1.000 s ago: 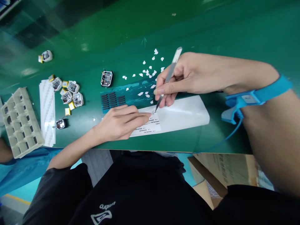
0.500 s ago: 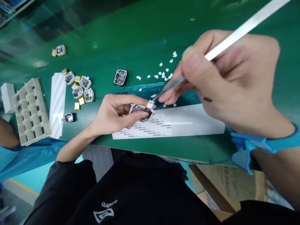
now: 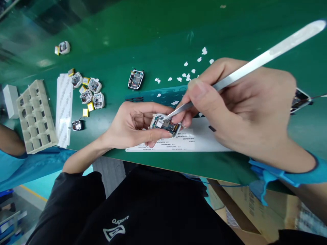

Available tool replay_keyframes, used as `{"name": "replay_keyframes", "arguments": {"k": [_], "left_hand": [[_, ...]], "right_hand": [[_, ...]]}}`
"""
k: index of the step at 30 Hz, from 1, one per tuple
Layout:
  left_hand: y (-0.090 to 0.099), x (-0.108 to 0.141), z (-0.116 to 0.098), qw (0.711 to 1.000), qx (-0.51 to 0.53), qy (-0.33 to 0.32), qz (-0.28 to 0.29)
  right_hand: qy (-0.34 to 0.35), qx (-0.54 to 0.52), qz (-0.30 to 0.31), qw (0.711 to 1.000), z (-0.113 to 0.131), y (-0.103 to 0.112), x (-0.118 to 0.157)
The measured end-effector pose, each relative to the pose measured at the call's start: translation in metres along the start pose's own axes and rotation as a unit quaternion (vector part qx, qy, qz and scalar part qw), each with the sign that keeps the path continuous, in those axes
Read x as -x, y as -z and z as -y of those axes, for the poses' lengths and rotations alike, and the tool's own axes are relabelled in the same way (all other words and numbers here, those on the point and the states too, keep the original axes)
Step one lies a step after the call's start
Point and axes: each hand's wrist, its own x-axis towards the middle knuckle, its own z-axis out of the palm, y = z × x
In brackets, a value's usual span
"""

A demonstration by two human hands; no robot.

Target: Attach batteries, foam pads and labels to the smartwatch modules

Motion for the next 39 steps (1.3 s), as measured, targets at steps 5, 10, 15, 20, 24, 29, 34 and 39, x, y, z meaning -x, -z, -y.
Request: {"name": "replay_keyframes", "arguments": {"k": [5, 10, 15, 20, 24, 29, 34, 39], "left_hand": [[-0.003, 0.001, -0.002, 0.999, 0.034, 0.004, 0.005], [-0.004, 0.002, -0.005, 0.997, 0.079, 0.020, 0.003], [-0.005, 0.002, -0.005, 0.998, 0.056, 0.017, 0.003], [-0.005, 0.003, -0.005, 0.998, 0.058, 0.014, 0.003], [-0.005, 0.002, -0.007, 0.992, 0.118, 0.046, 0.000], [-0.005, 0.001, -0.009, 0.982, 0.178, 0.058, -0.010], [-0.004, 0.001, -0.007, 0.980, 0.194, 0.044, -0.016], [-0.005, 0.001, 0.003, 0.981, 0.192, 0.030, -0.007]], "right_hand": [[-0.004, -0.013, -0.002, 1.000, 0.002, -0.001, 0.001], [0.003, -0.014, 0.010, 1.000, -0.001, 0.000, 0.003], [0.011, 0.005, 0.011, 1.000, -0.003, 0.004, 0.004], [0.011, 0.006, 0.017, 1.000, -0.002, 0.006, 0.003], [0.006, 0.009, 0.018, 1.000, -0.002, 0.004, 0.003], [0.030, -0.004, -0.017, 0.999, -0.008, 0.001, 0.005], [0.027, 0.034, 0.005, 0.999, -0.004, 0.000, 0.004], [0.051, 0.046, -0.015, 0.997, -0.006, -0.001, 0.004]]}}
